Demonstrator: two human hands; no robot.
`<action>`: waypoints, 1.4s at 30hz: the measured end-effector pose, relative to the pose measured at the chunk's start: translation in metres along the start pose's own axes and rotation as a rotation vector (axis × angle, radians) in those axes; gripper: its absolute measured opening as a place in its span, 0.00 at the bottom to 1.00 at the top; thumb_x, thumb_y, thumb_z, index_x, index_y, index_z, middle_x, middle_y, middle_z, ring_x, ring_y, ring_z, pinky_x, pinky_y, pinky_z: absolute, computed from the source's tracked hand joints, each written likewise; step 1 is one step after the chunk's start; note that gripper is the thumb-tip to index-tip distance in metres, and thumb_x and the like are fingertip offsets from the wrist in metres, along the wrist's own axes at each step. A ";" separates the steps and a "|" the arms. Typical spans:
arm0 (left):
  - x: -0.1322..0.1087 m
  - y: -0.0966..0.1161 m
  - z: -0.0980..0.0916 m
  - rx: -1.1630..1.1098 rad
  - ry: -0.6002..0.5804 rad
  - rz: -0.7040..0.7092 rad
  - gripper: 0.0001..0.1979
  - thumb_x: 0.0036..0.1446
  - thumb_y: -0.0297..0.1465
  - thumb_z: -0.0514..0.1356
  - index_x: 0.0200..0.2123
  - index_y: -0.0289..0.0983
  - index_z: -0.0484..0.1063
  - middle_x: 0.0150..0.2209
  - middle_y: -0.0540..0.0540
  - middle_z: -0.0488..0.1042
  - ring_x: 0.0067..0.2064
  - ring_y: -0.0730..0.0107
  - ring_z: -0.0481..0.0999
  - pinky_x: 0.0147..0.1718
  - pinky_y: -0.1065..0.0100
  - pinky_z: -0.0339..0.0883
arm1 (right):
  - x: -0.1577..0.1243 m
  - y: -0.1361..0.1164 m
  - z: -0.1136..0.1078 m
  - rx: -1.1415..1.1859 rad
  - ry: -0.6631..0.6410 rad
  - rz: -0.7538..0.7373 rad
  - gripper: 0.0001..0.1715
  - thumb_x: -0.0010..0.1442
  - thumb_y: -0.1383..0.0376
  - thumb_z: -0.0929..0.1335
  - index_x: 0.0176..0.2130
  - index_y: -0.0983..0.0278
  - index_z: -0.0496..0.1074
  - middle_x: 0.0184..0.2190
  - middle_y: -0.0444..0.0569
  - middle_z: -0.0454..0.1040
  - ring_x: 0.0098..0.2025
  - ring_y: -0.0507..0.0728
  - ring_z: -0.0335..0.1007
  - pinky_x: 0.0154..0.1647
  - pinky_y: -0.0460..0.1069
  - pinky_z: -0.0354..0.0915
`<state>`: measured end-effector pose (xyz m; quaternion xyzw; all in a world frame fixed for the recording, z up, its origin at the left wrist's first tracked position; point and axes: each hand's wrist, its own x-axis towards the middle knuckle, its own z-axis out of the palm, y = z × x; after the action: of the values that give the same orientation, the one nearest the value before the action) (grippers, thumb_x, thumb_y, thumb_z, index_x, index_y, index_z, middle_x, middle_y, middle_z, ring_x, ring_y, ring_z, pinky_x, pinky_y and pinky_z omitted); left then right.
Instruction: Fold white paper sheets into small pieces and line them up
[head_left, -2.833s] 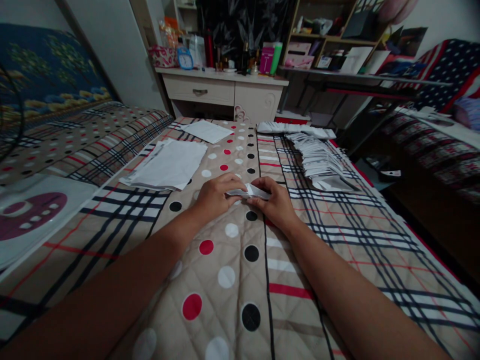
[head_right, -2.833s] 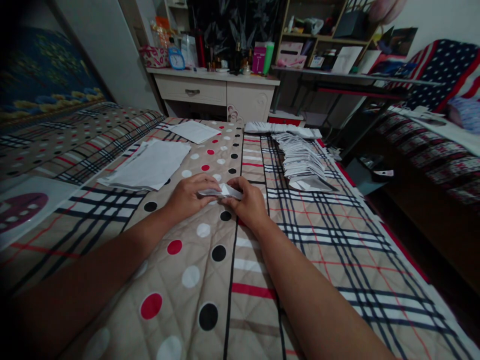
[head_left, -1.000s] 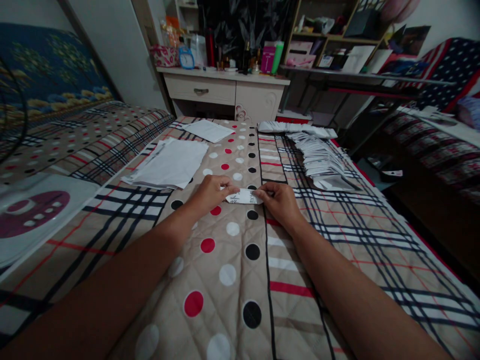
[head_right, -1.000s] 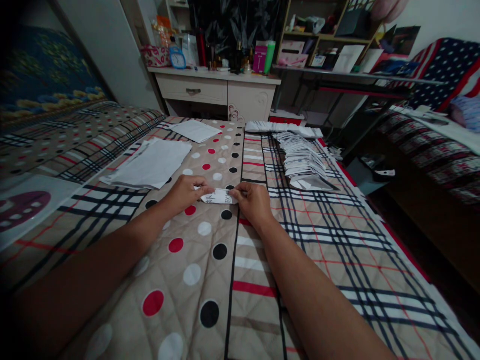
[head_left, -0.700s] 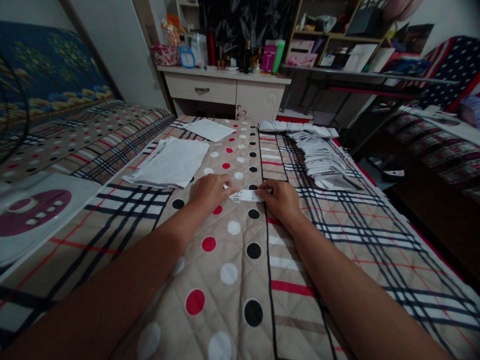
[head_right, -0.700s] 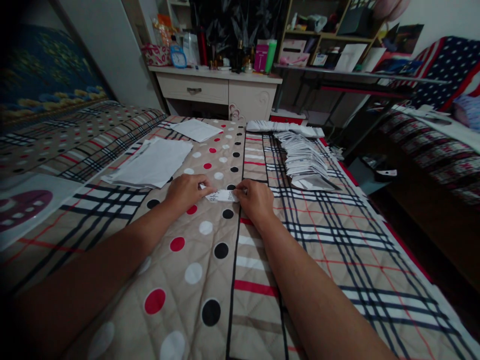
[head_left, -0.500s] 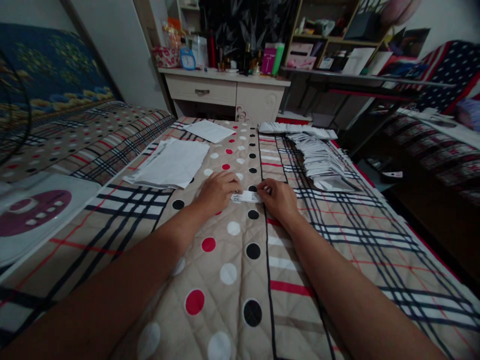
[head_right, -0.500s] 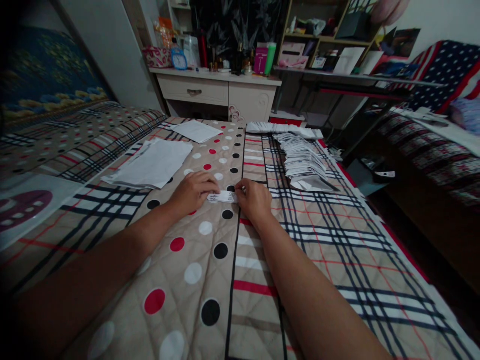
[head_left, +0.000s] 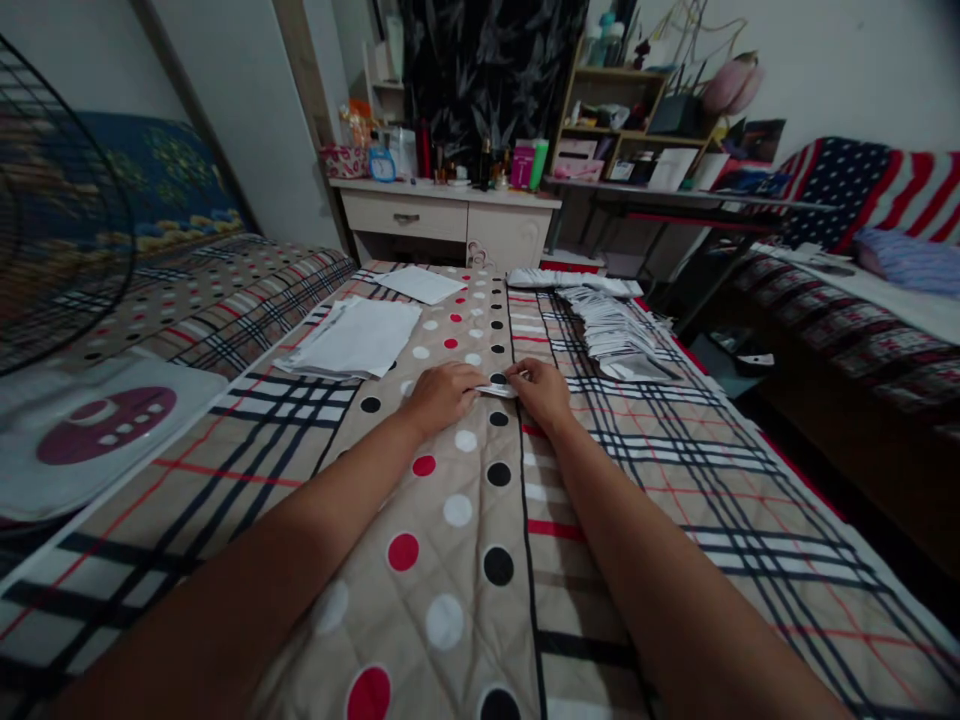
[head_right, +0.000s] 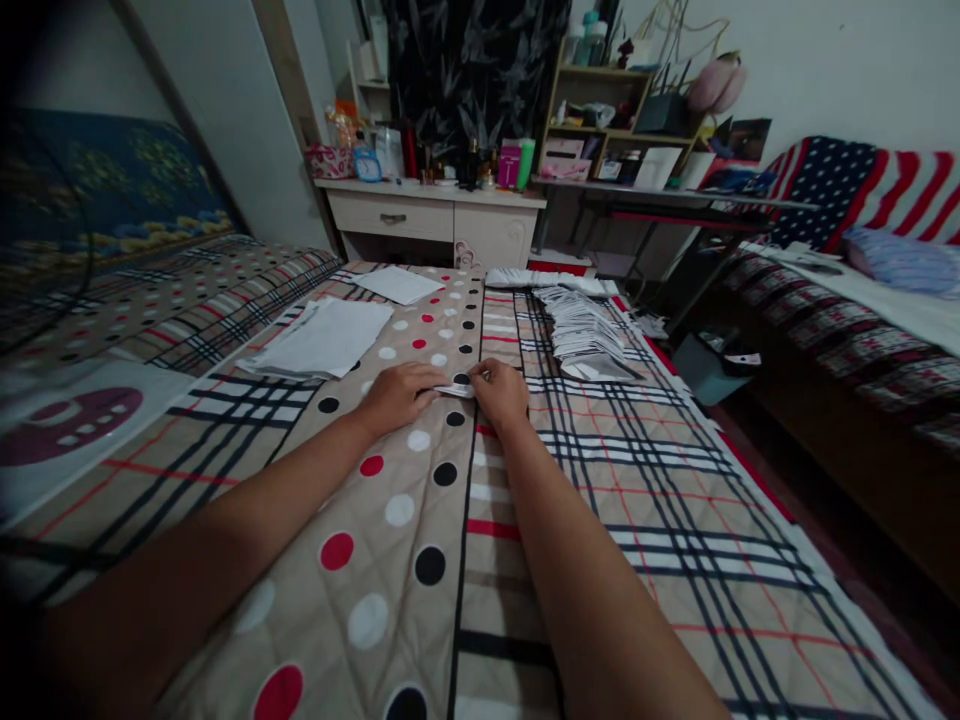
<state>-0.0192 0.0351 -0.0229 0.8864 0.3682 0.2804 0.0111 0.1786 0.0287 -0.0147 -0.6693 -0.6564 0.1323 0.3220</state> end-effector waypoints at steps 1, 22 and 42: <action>-0.001 0.001 0.000 -0.001 0.009 0.001 0.13 0.57 0.25 0.59 0.43 0.40 0.79 0.44 0.44 0.80 0.47 0.60 0.77 0.47 0.59 0.70 | -0.003 0.001 0.001 0.047 0.011 -0.009 0.13 0.55 0.62 0.65 0.36 0.61 0.79 0.29 0.46 0.77 0.32 0.56 0.71 0.33 0.48 0.60; -0.019 0.020 -0.013 -0.054 0.080 -0.103 0.09 0.61 0.32 0.59 0.39 0.38 0.81 0.39 0.44 0.81 0.41 0.63 0.79 0.41 0.67 0.69 | -0.034 0.000 0.003 0.309 0.047 -0.397 0.06 0.52 0.64 0.74 0.33 0.63 0.80 0.31 0.49 0.80 0.35 0.57 0.75 0.36 0.49 0.66; -0.010 0.019 -0.012 -0.020 0.127 -0.404 0.12 0.60 0.34 0.57 0.32 0.39 0.81 0.30 0.45 0.80 0.31 0.65 0.75 0.28 0.67 0.55 | -0.035 -0.013 -0.003 0.005 0.106 -0.243 0.15 0.61 0.60 0.65 0.36 0.63 0.80 0.26 0.48 0.77 0.30 0.55 0.70 0.31 0.47 0.55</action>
<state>-0.0187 0.0120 -0.0137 0.7751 0.5355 0.3312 0.0527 0.1660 -0.0066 -0.0132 -0.5902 -0.7143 0.0584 0.3716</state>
